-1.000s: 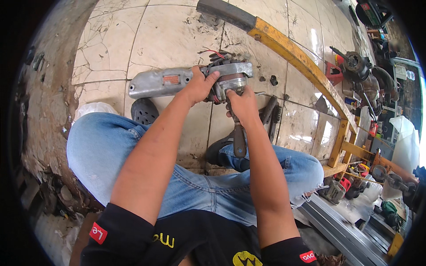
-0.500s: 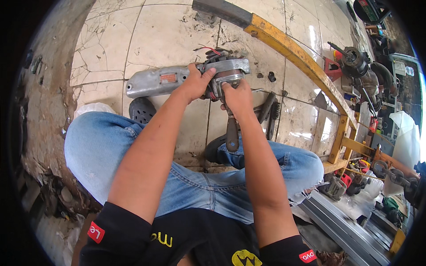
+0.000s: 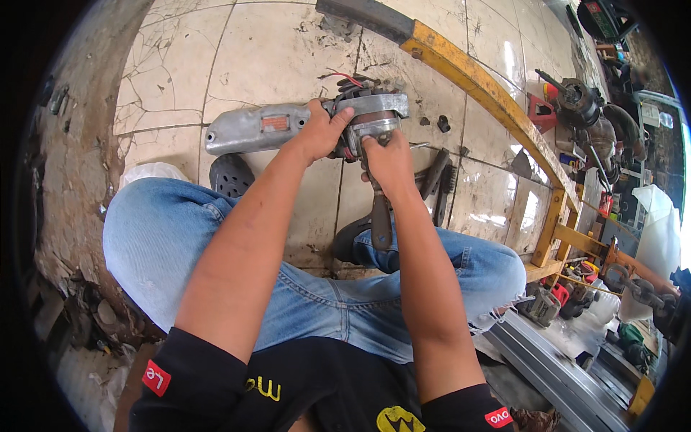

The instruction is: The person sits on the floor and uses a metal file to scrape and clean the surface of a small electric motor held in their left hand. They repeatedly rotate the motor and file different areas of its cylindrical housing.

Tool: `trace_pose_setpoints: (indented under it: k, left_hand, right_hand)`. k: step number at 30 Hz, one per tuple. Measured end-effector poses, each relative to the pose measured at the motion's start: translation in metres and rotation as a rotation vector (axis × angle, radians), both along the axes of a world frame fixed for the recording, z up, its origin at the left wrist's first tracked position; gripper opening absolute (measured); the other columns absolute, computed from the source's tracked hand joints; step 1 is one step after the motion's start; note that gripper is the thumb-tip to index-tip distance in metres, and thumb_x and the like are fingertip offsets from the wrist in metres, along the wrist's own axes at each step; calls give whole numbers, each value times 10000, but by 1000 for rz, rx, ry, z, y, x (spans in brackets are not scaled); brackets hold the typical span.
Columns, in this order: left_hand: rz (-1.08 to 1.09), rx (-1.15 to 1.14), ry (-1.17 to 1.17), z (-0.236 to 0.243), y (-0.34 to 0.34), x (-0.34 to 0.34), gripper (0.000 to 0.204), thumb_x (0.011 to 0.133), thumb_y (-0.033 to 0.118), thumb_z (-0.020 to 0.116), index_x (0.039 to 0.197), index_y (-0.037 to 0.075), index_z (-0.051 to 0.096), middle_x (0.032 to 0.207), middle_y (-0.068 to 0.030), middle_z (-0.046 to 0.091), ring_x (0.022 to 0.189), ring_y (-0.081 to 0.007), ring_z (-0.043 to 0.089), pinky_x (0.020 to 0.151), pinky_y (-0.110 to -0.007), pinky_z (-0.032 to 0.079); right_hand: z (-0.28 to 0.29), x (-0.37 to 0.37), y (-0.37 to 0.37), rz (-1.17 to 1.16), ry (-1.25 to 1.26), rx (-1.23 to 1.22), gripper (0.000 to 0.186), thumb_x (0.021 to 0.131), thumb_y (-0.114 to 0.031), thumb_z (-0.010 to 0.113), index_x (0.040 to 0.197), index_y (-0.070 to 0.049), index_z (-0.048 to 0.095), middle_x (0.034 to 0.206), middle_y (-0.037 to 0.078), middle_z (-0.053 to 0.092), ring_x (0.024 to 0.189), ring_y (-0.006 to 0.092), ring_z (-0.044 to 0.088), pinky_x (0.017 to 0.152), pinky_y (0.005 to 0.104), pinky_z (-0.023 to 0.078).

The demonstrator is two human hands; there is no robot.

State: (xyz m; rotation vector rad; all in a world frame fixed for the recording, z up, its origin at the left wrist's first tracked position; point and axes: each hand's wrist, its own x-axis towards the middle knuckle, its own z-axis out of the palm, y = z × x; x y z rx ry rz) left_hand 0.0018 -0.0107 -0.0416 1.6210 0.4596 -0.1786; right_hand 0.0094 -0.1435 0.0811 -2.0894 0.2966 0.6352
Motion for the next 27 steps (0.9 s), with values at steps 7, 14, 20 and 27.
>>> trace_pose_setpoints:
  k: [7, 14, 20, 27]
  left_hand:
    - [-19, -32, 47, 9, 0, 0, 841, 944, 490, 553, 1367, -85, 109, 1163, -287, 528, 853, -259, 652, 548, -343, 569]
    - [-7, -84, 86, 10, 5, 3, 831, 939, 493, 564, 1371, -74, 137, 1204, -296, 513, 952, -283, 637, 656, -345, 575]
    - [-5, -37, 59, 12, 0, 2, 866, 936, 508, 560, 1387, -83, 115, 1256, -317, 478, 1036, -306, 609, 766, -353, 561]
    - [1, -28, 17, 10, 3, 3, 862, 941, 495, 558, 1382, -92, 106, 1229, -319, 488, 980, -286, 631, 696, -363, 575]
  right_hand:
    - [0, -2, -2, -22, 4, -15, 305, 845, -156, 652, 1034, 49, 530, 782, 118, 608, 564, 168, 600, 413, 305, 502]
    - [-3, -1, -1, -34, 11, 98, 307, 837, -120, 621, 1042, 76, 503, 770, 133, 601, 540, 183, 597, 388, 317, 504]
    - [-2, 4, 0, -20, -19, 65, 297, 839, -106, 612, 1040, 81, 501, 771, 146, 605, 530, 182, 592, 372, 316, 486]
    - [-2, 6, 5, 20, -36, -18, 303, 841, -147, 643, 1060, 42, 552, 816, 125, 633, 572, 174, 605, 410, 305, 513]
